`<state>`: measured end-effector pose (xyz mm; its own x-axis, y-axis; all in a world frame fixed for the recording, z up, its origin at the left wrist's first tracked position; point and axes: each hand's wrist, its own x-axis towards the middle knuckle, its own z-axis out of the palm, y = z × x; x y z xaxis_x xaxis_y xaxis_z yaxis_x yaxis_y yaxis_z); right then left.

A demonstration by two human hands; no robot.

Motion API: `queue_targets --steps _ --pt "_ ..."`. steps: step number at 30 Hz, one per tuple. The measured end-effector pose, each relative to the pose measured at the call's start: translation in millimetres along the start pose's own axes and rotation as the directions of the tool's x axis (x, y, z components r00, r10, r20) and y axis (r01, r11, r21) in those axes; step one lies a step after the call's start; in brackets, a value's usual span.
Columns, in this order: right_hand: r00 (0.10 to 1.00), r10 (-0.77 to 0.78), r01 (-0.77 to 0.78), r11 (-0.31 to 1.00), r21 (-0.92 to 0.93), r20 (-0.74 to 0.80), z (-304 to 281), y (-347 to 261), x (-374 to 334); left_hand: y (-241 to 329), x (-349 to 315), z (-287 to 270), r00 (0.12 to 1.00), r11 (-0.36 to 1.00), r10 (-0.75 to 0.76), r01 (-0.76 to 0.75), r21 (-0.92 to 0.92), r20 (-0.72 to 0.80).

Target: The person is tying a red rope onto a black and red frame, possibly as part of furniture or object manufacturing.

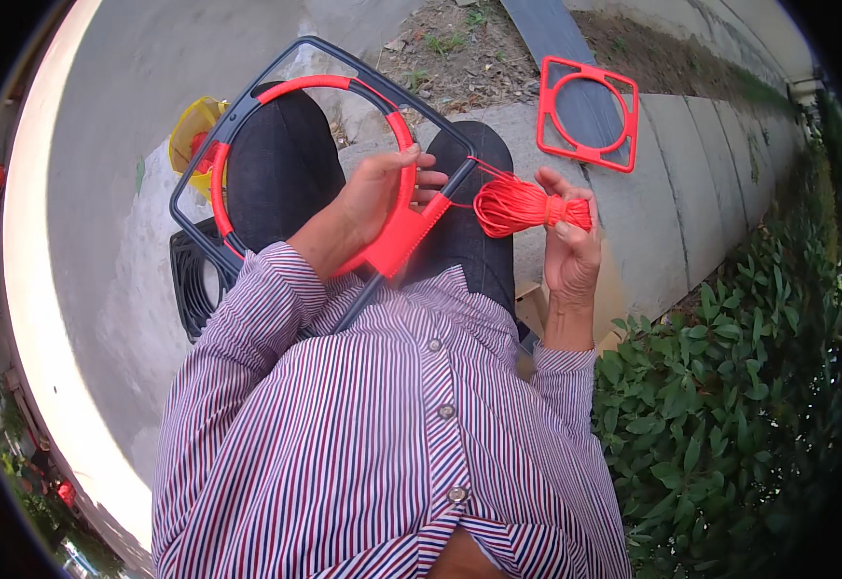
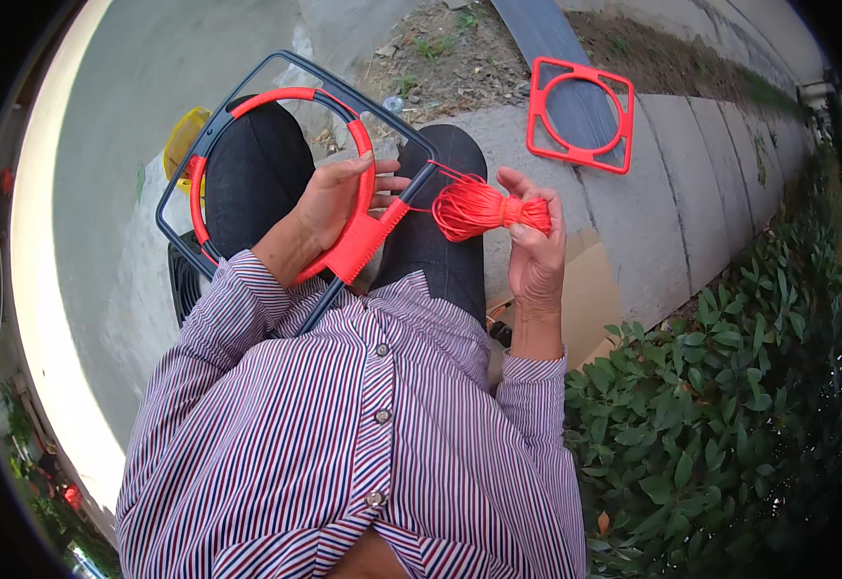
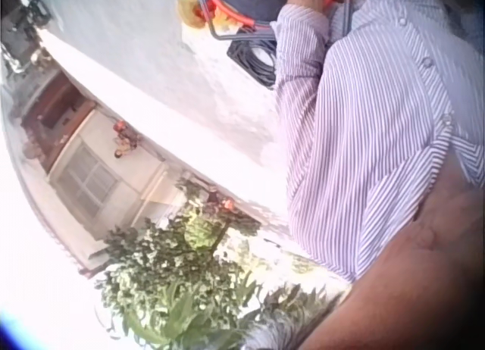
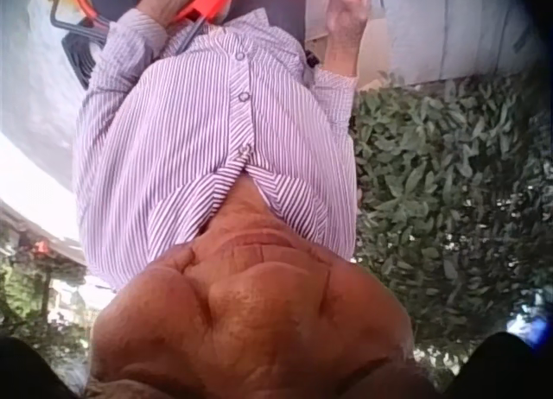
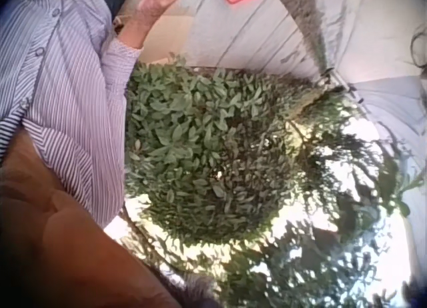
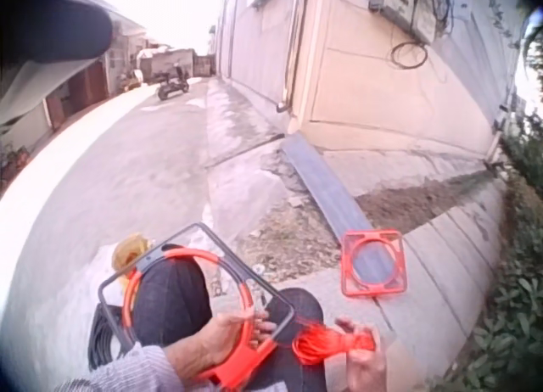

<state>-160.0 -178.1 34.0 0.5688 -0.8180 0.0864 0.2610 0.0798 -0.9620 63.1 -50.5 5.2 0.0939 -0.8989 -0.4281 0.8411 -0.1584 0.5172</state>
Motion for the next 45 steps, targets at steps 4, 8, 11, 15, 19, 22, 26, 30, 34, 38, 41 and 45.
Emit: queue_targets --steps 4,8,11,15,19,22,26,30,34,38,41,45 --pt "0.948 0.003 -0.194 0.798 0.571 0.318 -36.7 -32.9 -25.4 -2.8 3.7 1.1 0.987 0.989 -0.077 0.094 0.111 -0.144" --pt "0.975 -0.064 -0.101 0.724 0.682 0.213 -40.3 -36.0 -25.1 5.6 -3.1 7.1 0.972 0.968 -0.216 0.225 0.109 -0.092" --pt "0.982 0.184 -0.175 0.969 0.177 -0.036 -8.0 -7.7 -20.0 4.2 0.6 11.1 0.974 0.954 -0.195 0.215 0.208 -0.112" --pt "0.953 0.211 -0.108 0.906 -0.409 0.216 37.5 27.0 -19.2 1.8 -1.7 12.9 0.982 0.967 -0.160 0.176 0.185 -0.098" --pt "0.948 0.286 -0.235 0.923 -0.304 0.138 36.1 -0.7 -20.2 4.5 -1.8 18.2 0.981 0.976 -0.165 0.178 0.127 -0.106" --pt "0.919 0.307 -0.228 0.926 -0.301 0.246 37.6 -7.4 -31.1 0.0 4.1 16.6 0.977 0.967 -0.144 0.173 0.186 -0.159" --pt "0.939 0.326 -0.315 0.944 -0.103 0.114 16.5 -15.4 -28.8 0.1 12.2 7.1 0.976 0.952 -0.159 0.191 0.237 -0.147" --pt "0.935 0.205 -0.160 0.972 0.173 -0.288 -101.7 -43.6 -20.0 10.3 9.9 -3.2 0.971 0.965 -0.136 0.174 0.195 -0.197" --pt "0.771 -0.087 0.253 0.951 0.179 -0.630 -275.2 -46.6 -56.6 18.9 8.4 -20.1 0.971 0.977 -0.093 0.132 0.169 -0.222" --pt "0.880 0.068 0.151 0.898 0.413 -0.470 -193.7 -43.4 -49.0 25.9 -9.9 -8.0 0.969 0.987 -0.039 0.076 0.143 -0.246" --pt "0.983 0.141 -0.172 0.938 0.302 0.122 -66.2 -21.9 -36.5 21.7 -12.6 4.1 0.983 0.987 -0.040 0.066 0.144 -0.179" --pt "0.687 0.336 0.253 0.720 -0.646 0.644 20.3 9.8 -15.1 16.8 -29.3 17.9 0.993 0.977 -0.075 0.091 0.195 -0.088"
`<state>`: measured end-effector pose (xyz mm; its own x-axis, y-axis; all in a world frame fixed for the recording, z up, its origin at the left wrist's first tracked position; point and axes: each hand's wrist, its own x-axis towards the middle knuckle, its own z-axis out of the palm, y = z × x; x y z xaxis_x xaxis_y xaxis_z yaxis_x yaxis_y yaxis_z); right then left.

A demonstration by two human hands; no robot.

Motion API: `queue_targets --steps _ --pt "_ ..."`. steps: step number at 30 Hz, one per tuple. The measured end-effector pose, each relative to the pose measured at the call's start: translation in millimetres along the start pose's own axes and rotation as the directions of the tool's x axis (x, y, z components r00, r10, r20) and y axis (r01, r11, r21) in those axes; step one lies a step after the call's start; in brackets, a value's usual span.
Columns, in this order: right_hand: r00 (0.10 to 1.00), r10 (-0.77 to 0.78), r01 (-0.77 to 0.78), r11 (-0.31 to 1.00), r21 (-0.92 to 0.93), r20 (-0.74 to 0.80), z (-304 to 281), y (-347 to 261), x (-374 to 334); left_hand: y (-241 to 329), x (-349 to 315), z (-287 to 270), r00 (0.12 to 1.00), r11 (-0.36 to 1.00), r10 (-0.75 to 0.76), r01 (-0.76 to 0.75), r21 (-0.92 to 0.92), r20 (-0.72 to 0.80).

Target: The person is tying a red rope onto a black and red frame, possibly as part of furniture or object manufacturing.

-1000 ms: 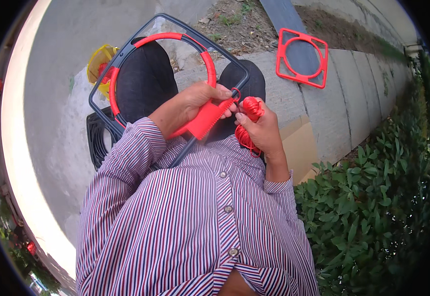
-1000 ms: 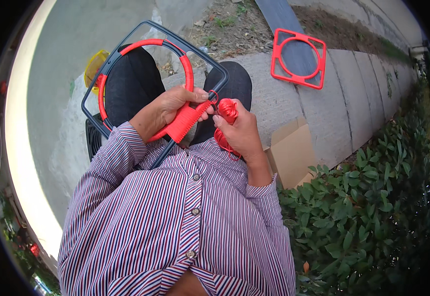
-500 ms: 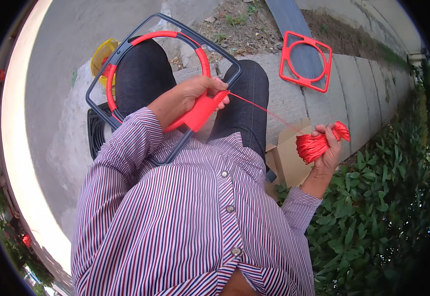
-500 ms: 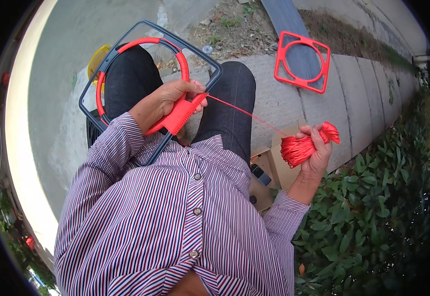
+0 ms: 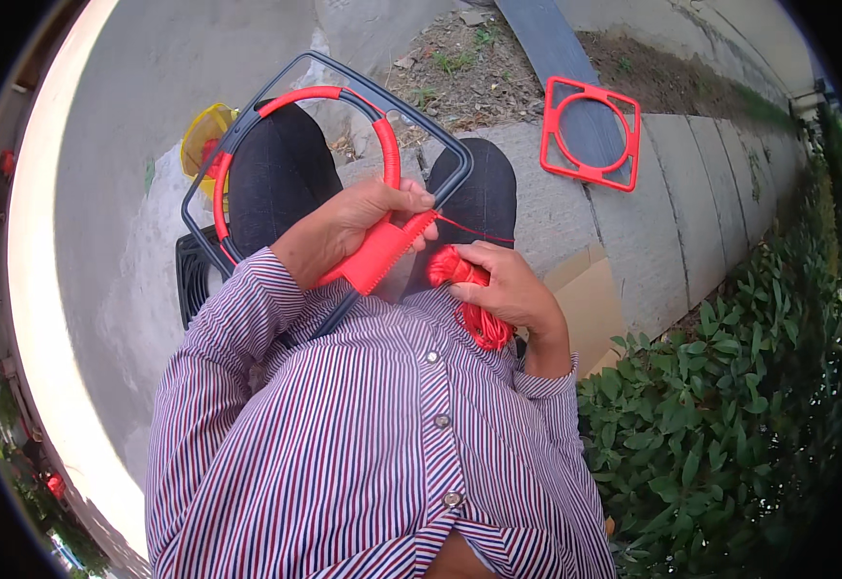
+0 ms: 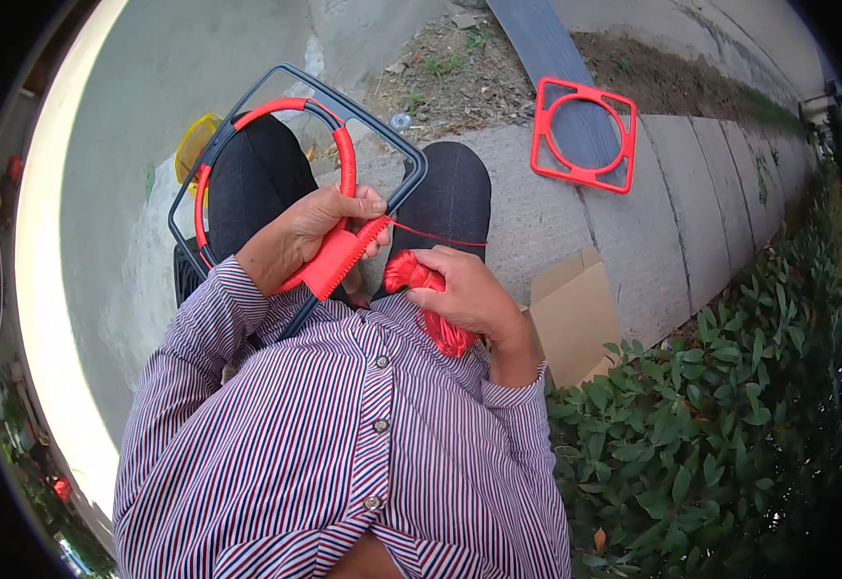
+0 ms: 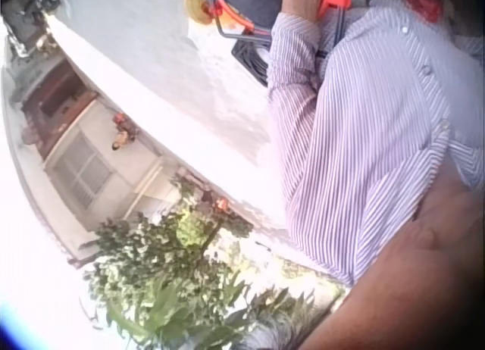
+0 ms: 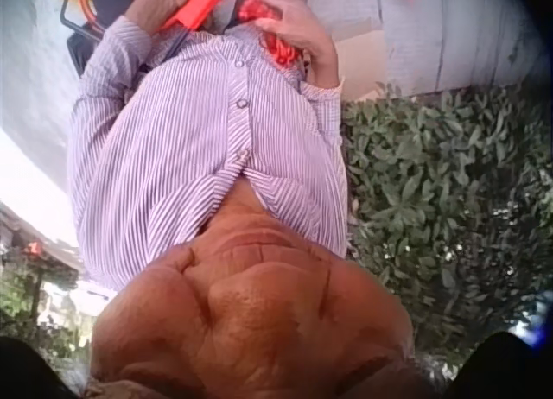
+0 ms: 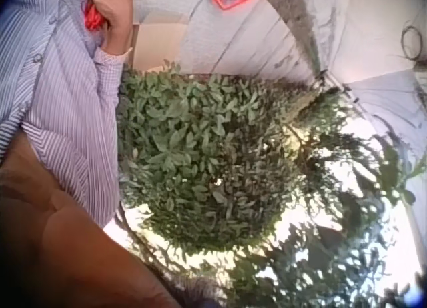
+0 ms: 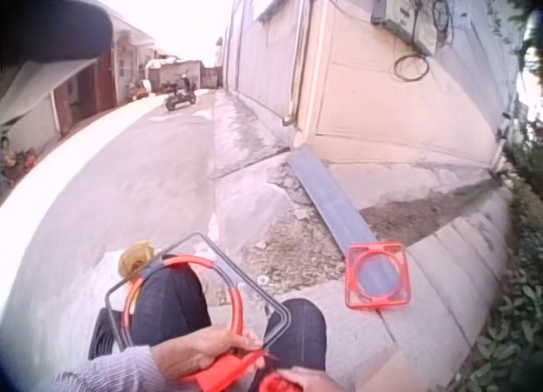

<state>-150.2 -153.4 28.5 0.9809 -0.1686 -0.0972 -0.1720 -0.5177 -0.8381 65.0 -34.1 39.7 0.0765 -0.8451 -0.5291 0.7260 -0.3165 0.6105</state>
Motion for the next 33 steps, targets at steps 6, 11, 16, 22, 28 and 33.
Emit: queue_targets --steps 6,11,16,22,28,33 --pt "0.912 0.113 0.066 0.908 0.414 -0.394 -10.8 -18.3 42.5 -9.5 -9.1 13.3 0.993 0.995 -0.098 0.096 0.036 0.071" --pt "0.901 -0.060 0.326 0.749 0.578 -0.430 -9.2 -8.6 62.8 -13.0 -0.8 16.0 0.995 0.994 -0.095 0.093 0.065 0.034" --pt "0.883 0.216 0.173 0.675 0.717 -0.417 -10.7 -14.4 59.3 -10.6 4.1 22.1 0.989 0.987 -0.120 0.109 0.122 0.091" --pt "0.562 0.244 0.188 0.893 0.409 -0.791 -33.3 -39.2 12.7 -10.0 13.5 12.9 0.992 0.988 -0.102 0.092 0.128 0.071" --pt "0.931 0.298 -0.202 0.902 0.383 -0.211 -39.2 12.3 -71.5 14.5 -1.9 -10.1 0.996 0.993 0.078 -0.081 -0.084 -0.034" --pt "0.520 0.403 0.690 0.321 0.648 -0.753 -42.7 106.1 -169.9 19.0 -7.3 -10.1 0.993 0.991 0.112 -0.109 -0.078 0.044"
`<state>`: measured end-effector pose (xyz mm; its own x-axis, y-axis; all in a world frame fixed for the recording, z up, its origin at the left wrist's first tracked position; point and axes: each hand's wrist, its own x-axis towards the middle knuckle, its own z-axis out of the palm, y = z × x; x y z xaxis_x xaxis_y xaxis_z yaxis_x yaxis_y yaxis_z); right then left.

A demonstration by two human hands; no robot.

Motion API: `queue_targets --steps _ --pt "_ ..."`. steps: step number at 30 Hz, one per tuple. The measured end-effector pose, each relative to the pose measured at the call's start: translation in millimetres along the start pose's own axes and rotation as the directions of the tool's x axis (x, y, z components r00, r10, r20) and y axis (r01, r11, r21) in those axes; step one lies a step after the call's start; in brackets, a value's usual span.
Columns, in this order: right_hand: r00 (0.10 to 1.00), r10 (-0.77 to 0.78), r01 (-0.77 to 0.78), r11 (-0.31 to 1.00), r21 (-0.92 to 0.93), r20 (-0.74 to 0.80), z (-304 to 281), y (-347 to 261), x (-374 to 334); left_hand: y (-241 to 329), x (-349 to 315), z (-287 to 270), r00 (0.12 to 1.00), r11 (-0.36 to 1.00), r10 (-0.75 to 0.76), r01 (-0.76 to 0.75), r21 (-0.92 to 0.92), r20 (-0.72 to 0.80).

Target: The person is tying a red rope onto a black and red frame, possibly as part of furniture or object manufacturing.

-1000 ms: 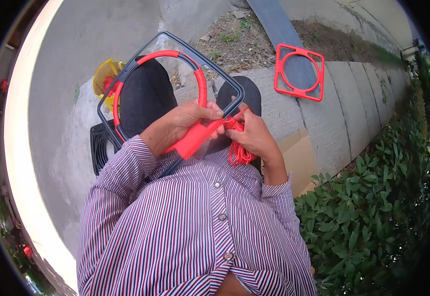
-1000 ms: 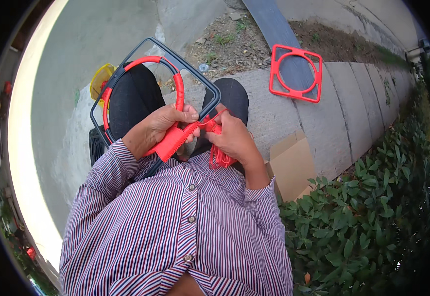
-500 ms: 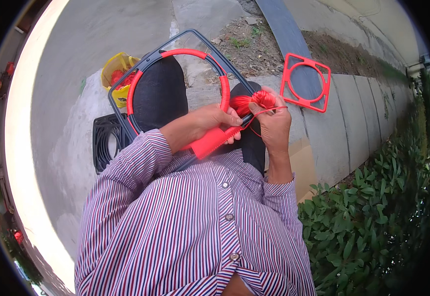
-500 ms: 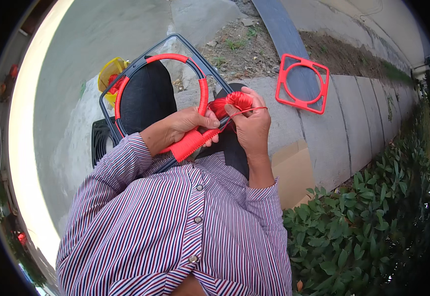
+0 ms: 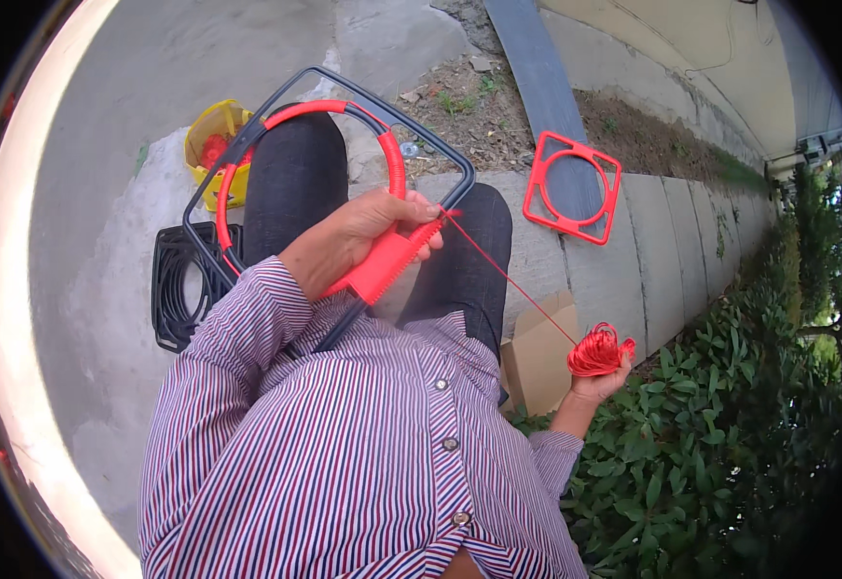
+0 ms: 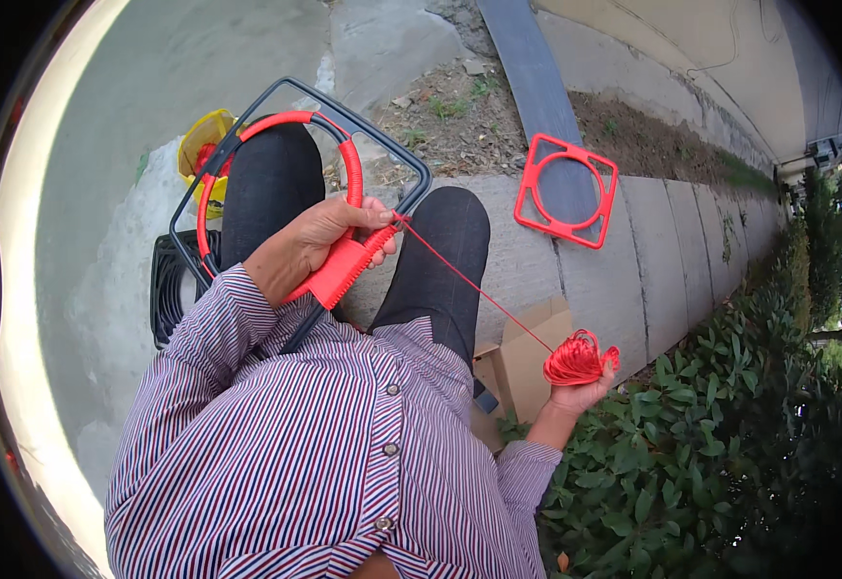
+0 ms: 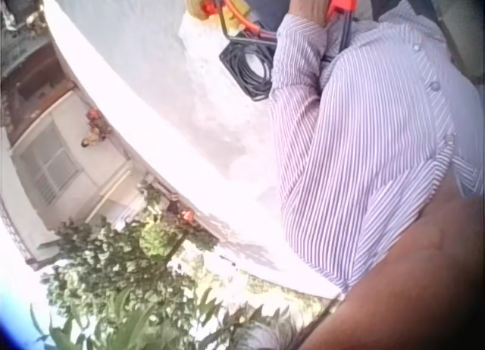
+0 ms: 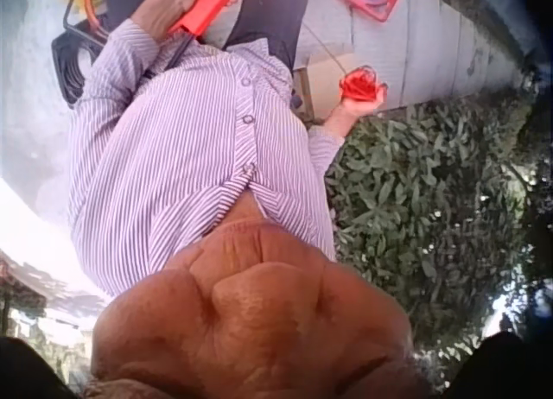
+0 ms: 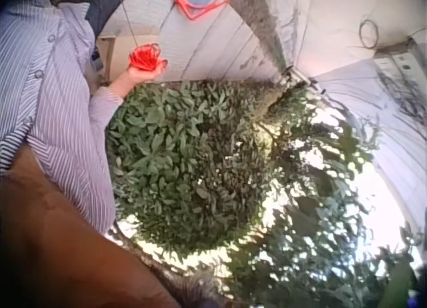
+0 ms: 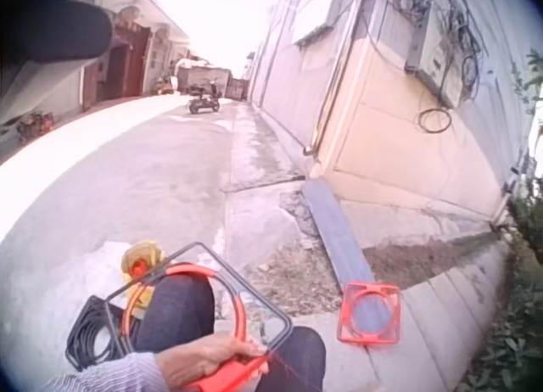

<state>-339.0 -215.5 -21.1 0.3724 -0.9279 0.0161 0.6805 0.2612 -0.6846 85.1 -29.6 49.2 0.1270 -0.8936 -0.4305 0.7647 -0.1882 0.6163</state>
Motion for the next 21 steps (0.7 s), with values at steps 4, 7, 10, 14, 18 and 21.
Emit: queue_targets --steps 4,7,10,14,18,21 --pt "0.980 0.106 -0.118 0.991 -0.061 -0.165 40.2 12.3 -6.0 -5.0 1.9 -8.7 1.000 0.999 -0.002 0.002 -0.032 0.018" --pt "0.981 0.061 -0.100 0.972 -0.213 -0.186 137.2 56.1 -2.8 -2.6 3.6 -4.8 0.999 0.999 0.027 -0.025 -0.040 0.045" --pt "0.947 0.283 -0.125 0.759 -0.639 0.151 184.4 85.8 -1.8 1.7 3.5 6.4 0.989 0.999 0.010 -0.004 -0.039 0.149" --pt "0.805 0.536 -0.211 0.660 -0.721 0.255 225.1 130.5 -13.3 -2.1 -9.7 9.0 0.988 0.995 0.022 -0.007 -0.096 0.153" --pt "0.900 0.408 -0.162 0.644 -0.748 0.156 203.1 109.0 -31.4 -2.7 -2.9 11.3 0.986 0.984 0.027 0.002 -0.179 0.164" --pt "0.875 0.363 0.123 0.475 -0.872 0.321 207.4 99.2 -48.4 0.7 7.3 11.9 0.984 0.974 -0.008 0.048 -0.221 0.176"
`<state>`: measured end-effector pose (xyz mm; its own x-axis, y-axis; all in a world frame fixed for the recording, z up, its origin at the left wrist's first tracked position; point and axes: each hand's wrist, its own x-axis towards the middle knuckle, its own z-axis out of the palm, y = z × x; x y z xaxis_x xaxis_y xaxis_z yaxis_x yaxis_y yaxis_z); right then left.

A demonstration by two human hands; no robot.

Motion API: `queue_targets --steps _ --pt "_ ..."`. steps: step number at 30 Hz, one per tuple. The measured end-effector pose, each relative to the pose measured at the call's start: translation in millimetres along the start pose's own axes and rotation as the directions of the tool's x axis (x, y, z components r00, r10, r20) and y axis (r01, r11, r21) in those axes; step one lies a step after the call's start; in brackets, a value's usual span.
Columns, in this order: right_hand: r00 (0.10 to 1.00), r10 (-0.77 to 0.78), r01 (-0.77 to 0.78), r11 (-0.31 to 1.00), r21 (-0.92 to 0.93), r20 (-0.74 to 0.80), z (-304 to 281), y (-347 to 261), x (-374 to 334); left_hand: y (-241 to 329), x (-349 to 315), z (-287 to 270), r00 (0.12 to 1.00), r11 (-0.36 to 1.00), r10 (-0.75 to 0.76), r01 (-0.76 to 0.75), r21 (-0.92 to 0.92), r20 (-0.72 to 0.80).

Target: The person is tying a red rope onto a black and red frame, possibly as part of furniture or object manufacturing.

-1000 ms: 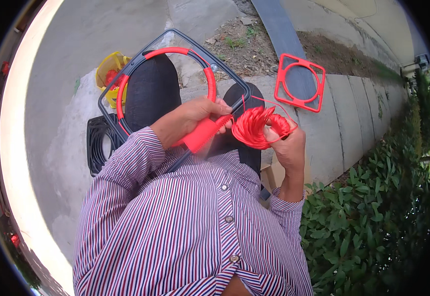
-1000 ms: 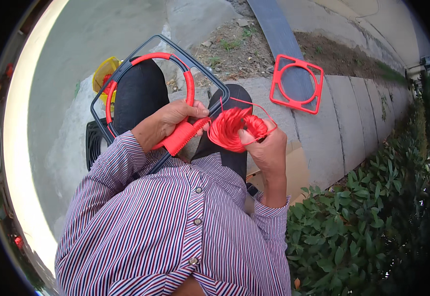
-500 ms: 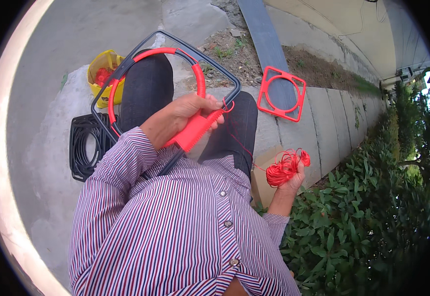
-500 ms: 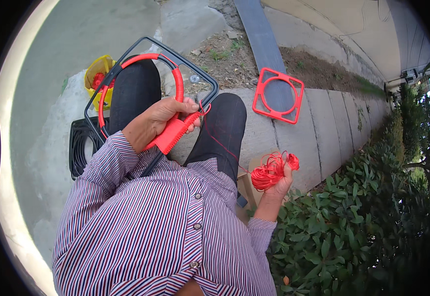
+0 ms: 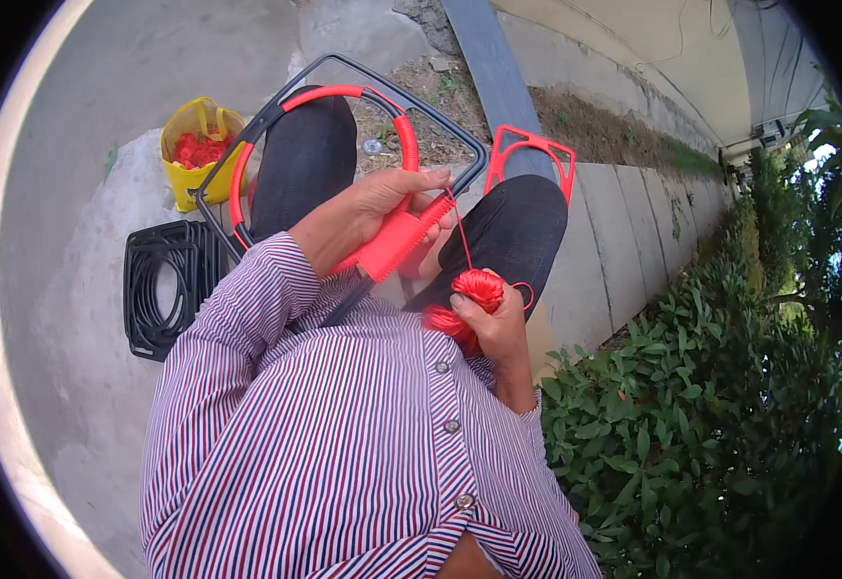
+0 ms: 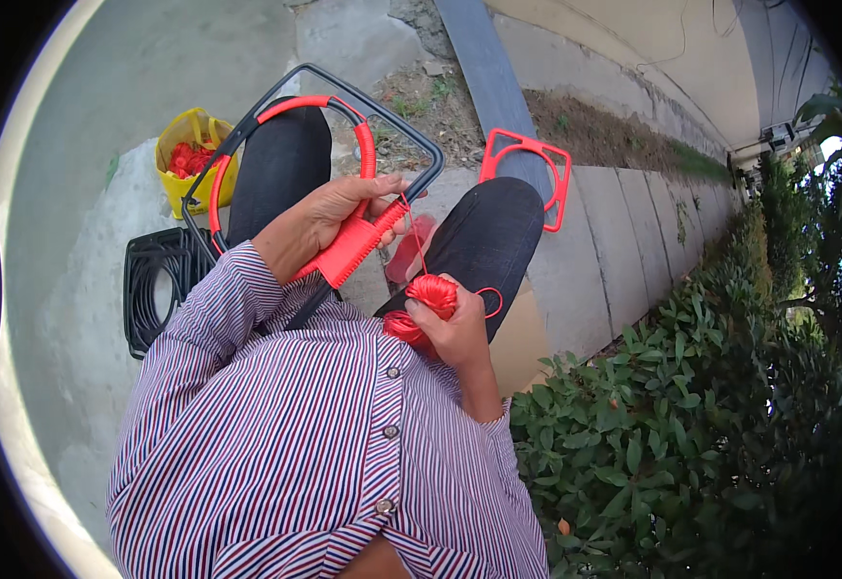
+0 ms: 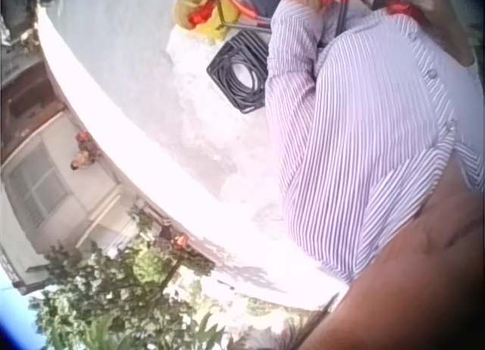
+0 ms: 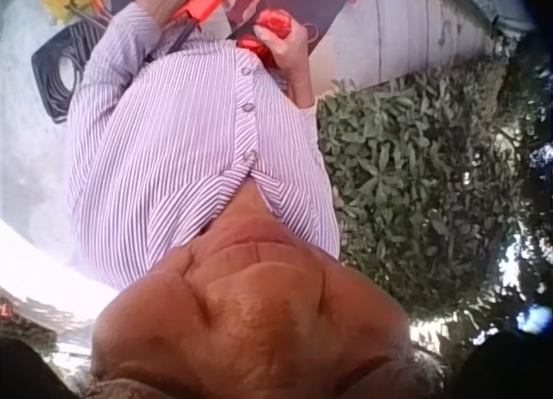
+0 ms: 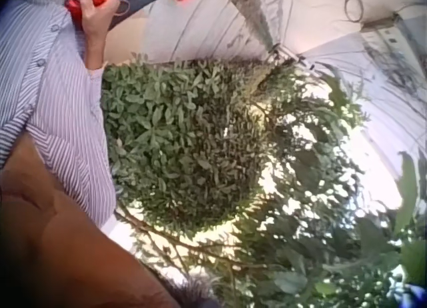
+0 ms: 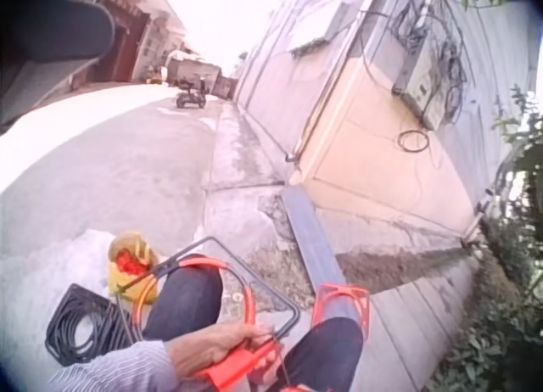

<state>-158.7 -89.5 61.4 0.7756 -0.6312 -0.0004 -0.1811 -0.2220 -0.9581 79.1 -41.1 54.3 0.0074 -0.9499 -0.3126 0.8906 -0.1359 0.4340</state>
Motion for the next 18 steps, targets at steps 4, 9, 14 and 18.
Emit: queue_targets --steps 4,9,14,18 --pt "1.000 0.000 0.000 0.999 -0.035 -0.004 15.7 -0.2 -9.9 -0.5 5.1 3.3 0.998 0.993 -0.040 0.047 0.112 -0.056" --pt "0.994 0.110 -0.111 0.986 0.122 0.019 7.1 10.9 -7.8 -2.7 18.0 -11.7 0.999 0.993 -0.054 0.054 0.103 -0.006" --pt "0.990 0.139 -0.137 0.986 0.096 -0.015 10.7 19.1 -8.7 -4.7 16.7 -4.7 0.998 0.997 -0.058 0.058 0.056 -0.001" --pt "0.973 0.231 -0.224 0.954 0.198 -0.009 7.1 29.4 -9.8 -9.8 18.9 -4.1 0.997 0.998 -0.062 0.063 0.030 -0.048"
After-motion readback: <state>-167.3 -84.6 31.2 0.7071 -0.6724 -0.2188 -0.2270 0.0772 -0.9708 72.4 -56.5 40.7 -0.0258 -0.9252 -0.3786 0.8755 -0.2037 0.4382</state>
